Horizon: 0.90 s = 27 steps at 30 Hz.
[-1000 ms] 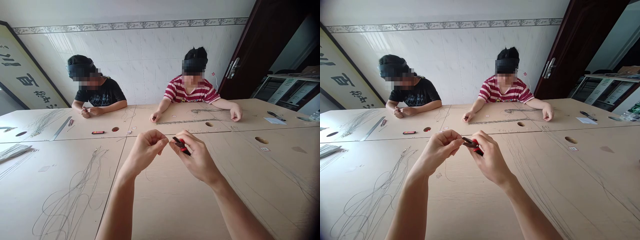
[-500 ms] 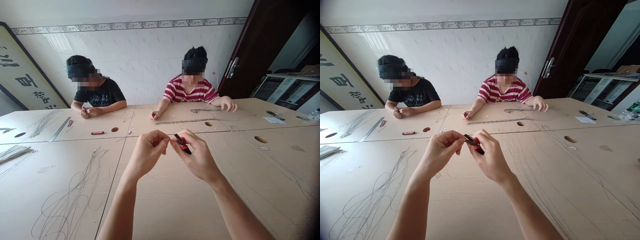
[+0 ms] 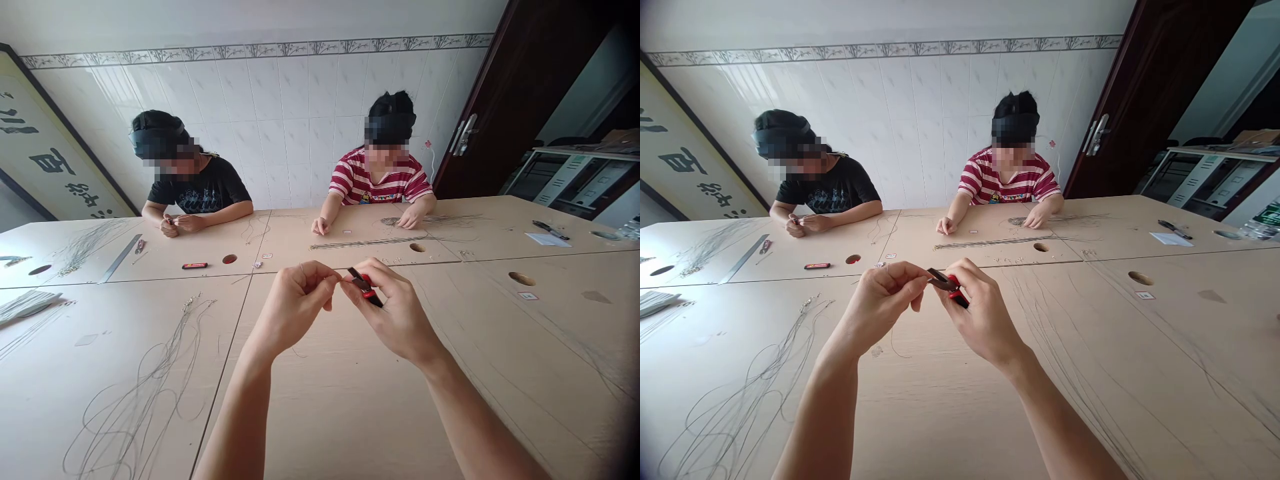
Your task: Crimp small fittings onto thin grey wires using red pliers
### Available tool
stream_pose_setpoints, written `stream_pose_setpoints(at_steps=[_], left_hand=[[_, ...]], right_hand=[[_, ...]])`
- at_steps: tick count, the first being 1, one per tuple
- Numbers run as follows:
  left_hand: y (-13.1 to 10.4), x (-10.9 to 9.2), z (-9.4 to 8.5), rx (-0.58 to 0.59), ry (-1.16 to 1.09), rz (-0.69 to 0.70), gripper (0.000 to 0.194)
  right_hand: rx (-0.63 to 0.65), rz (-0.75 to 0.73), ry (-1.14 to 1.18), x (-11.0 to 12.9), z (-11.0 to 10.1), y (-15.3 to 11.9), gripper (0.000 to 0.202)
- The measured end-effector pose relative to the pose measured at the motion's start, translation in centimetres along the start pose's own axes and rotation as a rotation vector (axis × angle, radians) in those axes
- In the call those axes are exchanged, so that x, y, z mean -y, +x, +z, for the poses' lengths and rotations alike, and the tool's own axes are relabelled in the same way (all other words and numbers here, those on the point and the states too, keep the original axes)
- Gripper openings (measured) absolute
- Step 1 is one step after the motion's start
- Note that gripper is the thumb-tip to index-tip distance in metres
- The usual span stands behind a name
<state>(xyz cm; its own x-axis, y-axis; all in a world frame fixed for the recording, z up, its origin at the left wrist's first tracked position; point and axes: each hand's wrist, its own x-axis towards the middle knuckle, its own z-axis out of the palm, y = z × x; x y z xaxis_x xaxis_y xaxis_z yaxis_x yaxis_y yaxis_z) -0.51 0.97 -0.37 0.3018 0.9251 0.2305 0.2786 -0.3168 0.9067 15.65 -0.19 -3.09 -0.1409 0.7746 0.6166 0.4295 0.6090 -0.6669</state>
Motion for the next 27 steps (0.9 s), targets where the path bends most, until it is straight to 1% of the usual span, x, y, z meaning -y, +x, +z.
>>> stream_pose_setpoints(at_steps=[3, 10, 18, 24, 27], left_hand=[[-0.05, 0.14, -0.12, 0.02, -0.017, -0.002, 0.02], [-0.05, 0.31, -0.16, 0.021, -0.026, -0.001, 0.017], [0.02, 0.28, -0.13, 0.005, -0.036, 0.012, 0.013], [0.0, 0.19, -0.04, 0.003, -0.047, -0.006, 0.016], [-0.08, 0.09, -0.27, -0.021, -0.033, -0.011, 0.016]], right_hand=[[0.003, 0.002, -0.004, -0.01, -0.04, 0.04, 0.011], [0.008, 0.0, 0.004, 0.1, -0.09, 0.0, 0.011], [0.01, 0.011, 0.012, 0.1, 0.07, -0.01, 0.011], [0.018, 0.026, 0.017, 0.22, 0.06, -0.14, 0.013], [0.006, 0.046, 0.037, 0.1, 0.07, -0.18, 0.014]])
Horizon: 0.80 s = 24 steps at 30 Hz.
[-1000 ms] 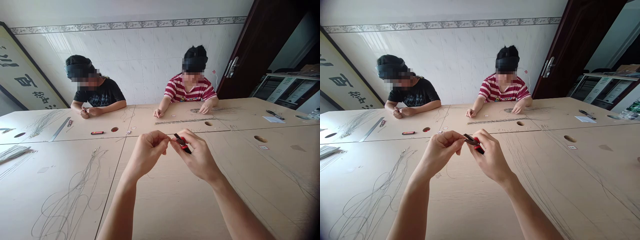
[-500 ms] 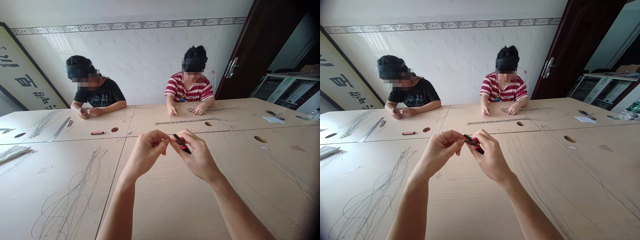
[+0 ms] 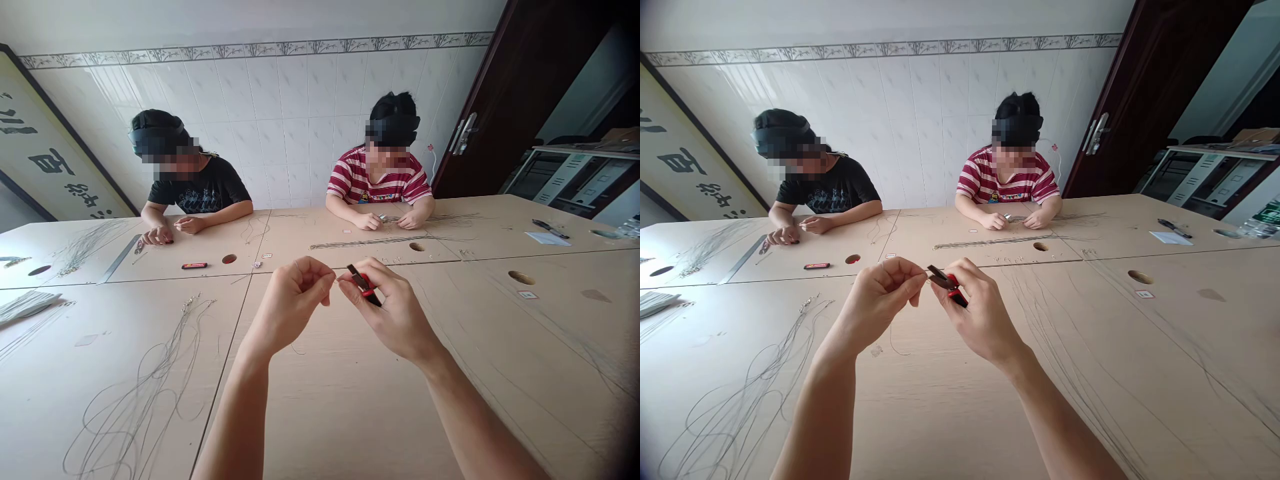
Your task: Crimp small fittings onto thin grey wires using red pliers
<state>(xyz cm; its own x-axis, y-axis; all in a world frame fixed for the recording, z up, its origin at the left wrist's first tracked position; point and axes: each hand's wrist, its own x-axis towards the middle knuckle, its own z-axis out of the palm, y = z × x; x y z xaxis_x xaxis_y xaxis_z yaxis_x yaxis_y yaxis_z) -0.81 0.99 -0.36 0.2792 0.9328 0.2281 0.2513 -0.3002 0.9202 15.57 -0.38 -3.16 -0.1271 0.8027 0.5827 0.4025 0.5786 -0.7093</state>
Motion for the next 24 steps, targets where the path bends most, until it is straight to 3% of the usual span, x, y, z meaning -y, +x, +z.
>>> stream_pose_setpoints(at_steps=[2, 4, 9, 11, 13, 15, 18, 21, 24], left_hand=[[-0.1, 0.0, -0.3, -0.021, 0.008, -0.007, 0.015], [-0.1, 0.1, -0.6, -0.037, 0.008, -0.016, 0.015], [-0.1, 0.5, -1.1, -0.058, 0.004, -0.027, 0.014], [0.0, 0.5, -1.2, -0.057, 0.003, -0.024, 0.014], [0.0, 0.5, -1.2, -0.057, 0.001, -0.019, 0.014], [0.1, 0.5, -1.3, -0.061, 0.005, -0.021, 0.014], [0.1, 0.7, -1.5, -0.073, 0.008, -0.029, 0.014], [0.1, 0.9, -1.8, -0.082, 0.012, -0.032, 0.013], [0.0, 0.9, -2.0, -0.1, 0.031, -0.033, 0.012]], right_hand=[[-0.03, 0.06, 0.056, -0.3, 0.0, 0.1, 0.016], [-0.029, 0.211, 0.263, -0.8, -0.1, 0.4, 0.021], [0.107, 0.754, 1.158, -2.5, -0.3, 1.3, 0.027], [0.136, 0.876, 1.314, -2.8, -0.2, 1.4, 0.022], [0.178, 0.907, 1.369, -2.5, -0.1, 1.4, 0.016], [0.219, 0.854, 1.34, -2.0, -0.1, 1.2, 0.021], [0.345, 0.703, 1.114, -1.1, -0.6, 0.8, 0.034], [0.462, 0.581, 0.685, -0.5, -1.5, 0.4, 0.035], [0.414, 0.475, 0.148, -0.1, -1.7, 0.0, 0.018]])
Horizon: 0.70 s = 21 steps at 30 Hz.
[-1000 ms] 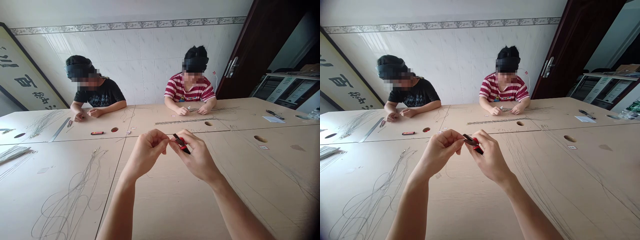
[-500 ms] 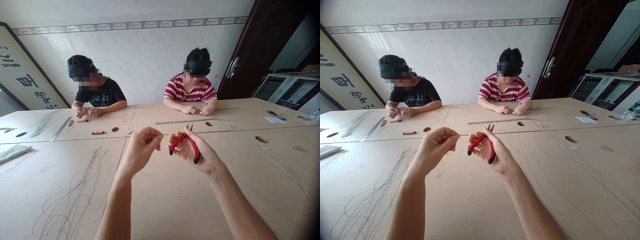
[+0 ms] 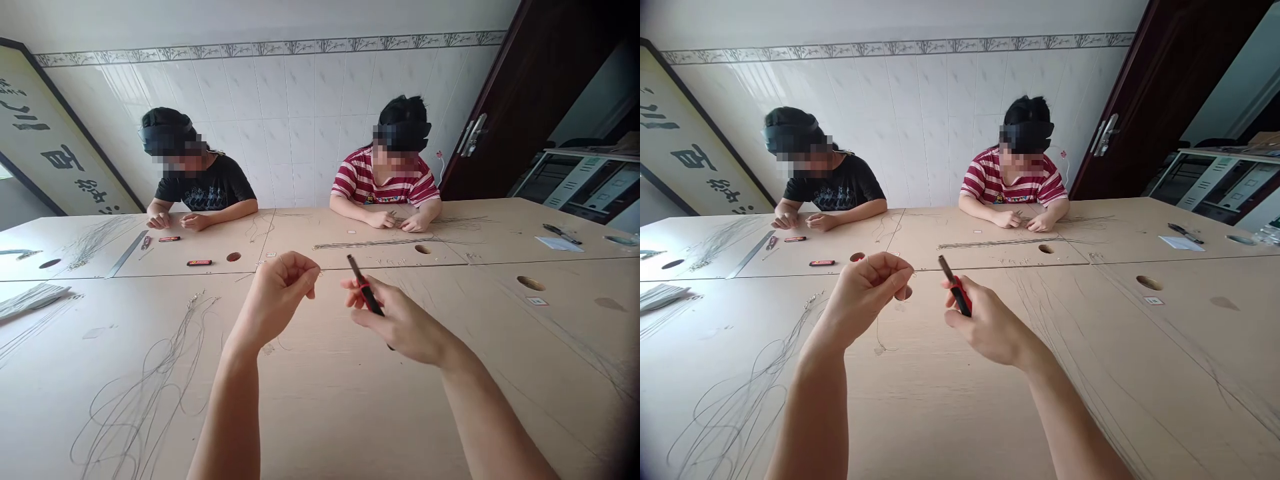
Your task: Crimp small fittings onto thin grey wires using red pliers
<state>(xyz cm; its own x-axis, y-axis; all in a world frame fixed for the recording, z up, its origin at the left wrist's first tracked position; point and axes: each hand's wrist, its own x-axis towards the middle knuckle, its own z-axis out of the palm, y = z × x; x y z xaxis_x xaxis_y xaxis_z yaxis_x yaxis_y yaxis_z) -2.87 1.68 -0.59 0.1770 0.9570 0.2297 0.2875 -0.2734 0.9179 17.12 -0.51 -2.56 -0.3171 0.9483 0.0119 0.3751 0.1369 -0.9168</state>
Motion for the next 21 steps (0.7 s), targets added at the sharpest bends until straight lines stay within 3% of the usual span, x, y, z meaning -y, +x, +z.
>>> stream_pose_setpoints(at_steps=[2, 4, 8, 11, 16, 21], left_hand=[[0.0, 0.0, -0.1, -0.012, 0.015, 0.002, 0.012], [-0.1, 0.0, -0.1, -0.011, 0.024, 0.001, 0.012], [-0.2, -0.1, -0.3, 0.012, 0.025, -0.002, 0.012], [-0.4, -0.2, -0.5, 0.034, 0.066, 0.012, 0.012], [-0.5, -0.5, -0.8, 0.07, 0.144, 0.038, 0.012], [-0.7, -0.8, -1.0, 0.081, 0.189, 0.047, 0.011]], right_hand=[[-0.124, -0.044, -0.245, 0.0, 0.3, 0.0, 0.006], [-0.176, -0.079, -0.35, 0.0, 0.6, 0.0, 0.005], [-0.113, -0.04, -0.337, -0.2, 0.4, 0.0, 0.003], [0.034, 0.041, -0.225, -0.2, -0.2, -0.2, 0.013], [0.404, 0.102, 0.14, 0.2, -0.9, -0.1, 0.025], [0.562, 0.099, 0.305, -0.2, -0.9, 0.3, 0.03]])
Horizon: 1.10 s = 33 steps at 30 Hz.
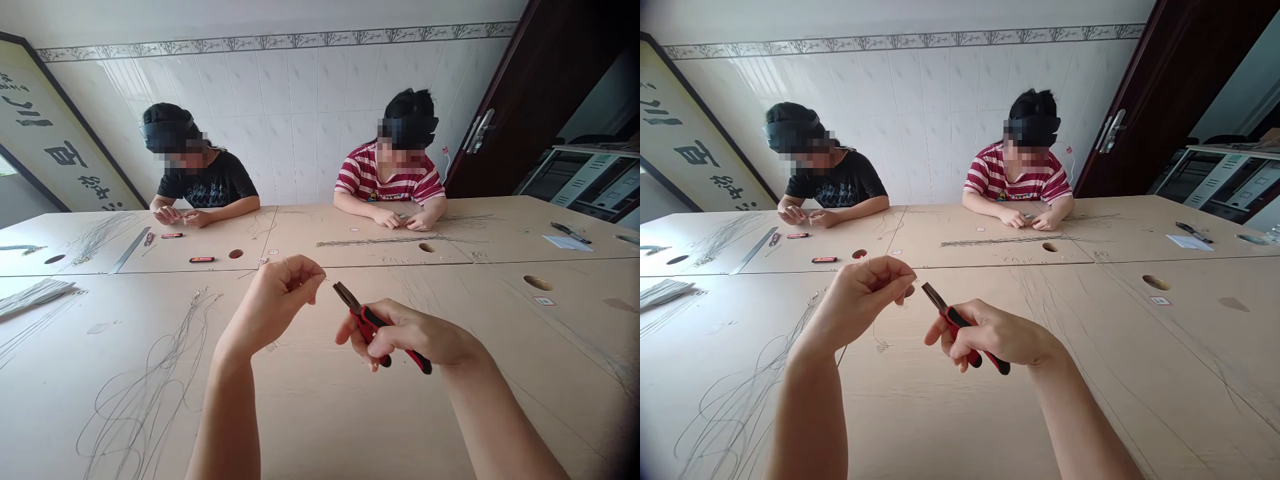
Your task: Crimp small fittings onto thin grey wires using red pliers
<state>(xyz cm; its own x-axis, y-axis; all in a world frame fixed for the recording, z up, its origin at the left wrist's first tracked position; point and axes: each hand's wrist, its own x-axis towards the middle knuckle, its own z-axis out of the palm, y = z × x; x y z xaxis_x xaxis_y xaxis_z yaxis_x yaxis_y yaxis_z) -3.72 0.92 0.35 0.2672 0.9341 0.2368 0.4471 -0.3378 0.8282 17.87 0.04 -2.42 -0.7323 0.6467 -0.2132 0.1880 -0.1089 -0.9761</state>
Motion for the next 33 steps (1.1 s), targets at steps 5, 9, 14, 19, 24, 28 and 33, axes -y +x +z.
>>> stream_pose_setpoints(at_steps=[5, 9, 14, 19, 24, 28, 33], left_hand=[[-0.23, -0.19, -0.03, 0.035, 0.04, 0.001, 0.012], [-0.3, -0.17, -0.05, 0.052, 0.024, 0.01, 0.014], [-0.21, -0.26, 0.06, 0.061, 0.025, 0.006, 0.014], [-0.2, -0.22, 0.35, 0.067, 0.038, -0.002, 0.014], [-0.32, -0.06, 0.38, 0.079, 0.035, -0.007, 0.017], [-0.31, -0.11, 0.38, 0.086, 0.038, 0.005, 0.016], [-0.22, -0.14, 0.46, 0.089, 0.038, 0.003, 0.016]], right_hand=[[0.01, 0.009, 0.001, -0.17, -0.03, 0.07, 0.03], [-0.013, 0.029, -0.014, -0.04, 0.02, 0.13, 0.029], [-0.035, 0.046, -0.004, 0.11, 0.15, 0.18, 0.028], [-0.057, 0.077, -0.019, 0.3, 0.24, 0.12, 0.026], [-0.077, 0.094, -0.029, 0.43, 0.25, 0.1, 0.024], [-0.09, 0.112, -0.047, 0.58, 0.29, 0.06, 0.022], [-0.088, 0.124, -0.055, 0.73, 0.34, 0.06, 0.02]])
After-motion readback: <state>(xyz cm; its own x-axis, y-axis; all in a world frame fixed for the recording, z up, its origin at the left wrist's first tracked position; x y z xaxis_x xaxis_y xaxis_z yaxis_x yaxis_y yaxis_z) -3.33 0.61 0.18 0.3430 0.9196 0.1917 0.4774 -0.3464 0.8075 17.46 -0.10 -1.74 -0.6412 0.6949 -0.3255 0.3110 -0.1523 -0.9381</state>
